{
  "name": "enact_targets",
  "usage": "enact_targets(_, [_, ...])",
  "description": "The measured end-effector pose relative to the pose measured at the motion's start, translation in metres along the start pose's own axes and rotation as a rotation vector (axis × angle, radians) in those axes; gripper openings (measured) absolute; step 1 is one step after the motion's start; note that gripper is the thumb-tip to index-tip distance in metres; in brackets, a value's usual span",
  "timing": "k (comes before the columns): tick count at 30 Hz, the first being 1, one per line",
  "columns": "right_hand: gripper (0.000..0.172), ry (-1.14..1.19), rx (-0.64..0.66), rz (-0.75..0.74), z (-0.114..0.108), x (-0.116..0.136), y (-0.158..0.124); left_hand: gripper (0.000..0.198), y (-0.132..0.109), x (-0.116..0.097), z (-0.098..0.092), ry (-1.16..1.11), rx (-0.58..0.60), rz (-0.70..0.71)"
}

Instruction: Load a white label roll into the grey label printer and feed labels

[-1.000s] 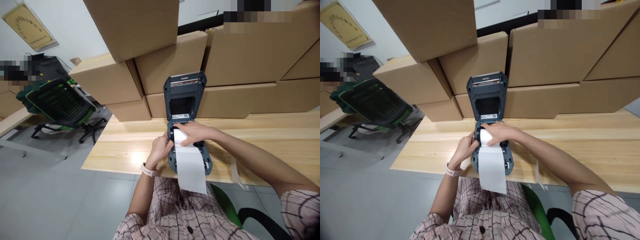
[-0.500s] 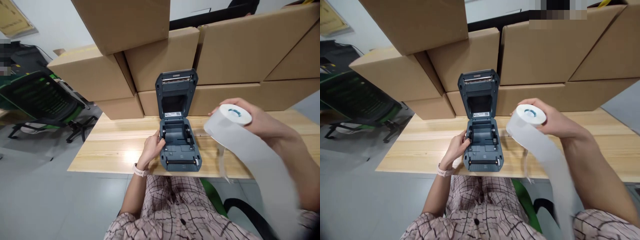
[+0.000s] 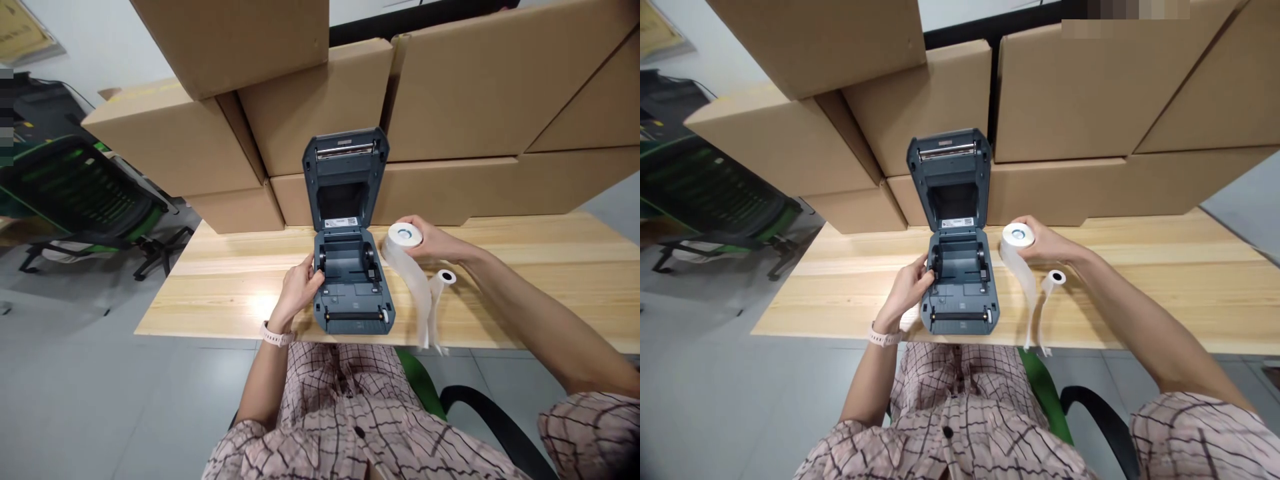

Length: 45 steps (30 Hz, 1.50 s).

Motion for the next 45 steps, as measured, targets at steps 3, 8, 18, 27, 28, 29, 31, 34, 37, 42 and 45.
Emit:
enact_targets(3, [0.095,0.096,0.059,-0.024,-0.005,-0.015,-0.013,0.051,0.000,0.001,0.000,-0.023,0.002,0.004])
enact_targets(8, [0.067,0.454,0.068,-0.063,-0.023,-0.054,-0.083,0.050,0.000,-0.001,0.000,-0.015,0.009,0.006])
enact_targets(18, [0.049,0.345,0.089,0.061,0.027,-0.068,-0.106,0.051,0.000,0.002,0.001,-0.019,-0.004,0.009])
enact_targets(27, [0.059,0.014,0.446,-0.386,0.048,0.095,-0.111,0.052,0.001,0.006,0.004,-0.088,-0.020,0.012])
enact_targets(28, [0.058,-0.149,0.405,-0.418,0.060,0.116,-0.099,0.054,0.001,0.008,0.005,-0.092,-0.029,0.002])
enact_targets(29, [0.056,-0.282,0.349,-0.432,0.071,0.131,-0.085,0.056,0.000,0.009,0.006,-0.090,-0.041,-0.012])
enact_targets(31, [0.054,-0.479,0.291,-0.422,0.096,0.146,-0.058,0.060,-0.001,0.011,0.007,-0.079,-0.074,-0.045])
enact_targets(34, [0.052,-0.619,0.296,-0.408,0.125,0.139,-0.033,0.063,-0.004,0.011,0.007,-0.078,-0.128,-0.047])
enact_targets(37, [0.048,-0.633,0.310,-0.446,0.134,0.128,-0.029,0.061,-0.004,0.011,0.007,-0.084,-0.164,-0.009])
enact_targets(42, [0.053,-0.612,0.277,-0.428,0.132,0.122,-0.035,0.056,-0.001,0.014,0.010,-0.124,-0.159,0.019])
enact_targets(45, [0.053,-0.609,0.241,-0.451,0.135,0.124,-0.042,0.056,0.000,0.015,0.011,-0.133,-0.161,0.027])
Point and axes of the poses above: each hand's wrist, its own y-axis towards the middle knuckle, its own z-axis out of the palm, x = y × z, the point moved 6 cm from there along y, towards the middle knuckle, and after that the axes turned 11 degrees about x, right-handed, at the moved point
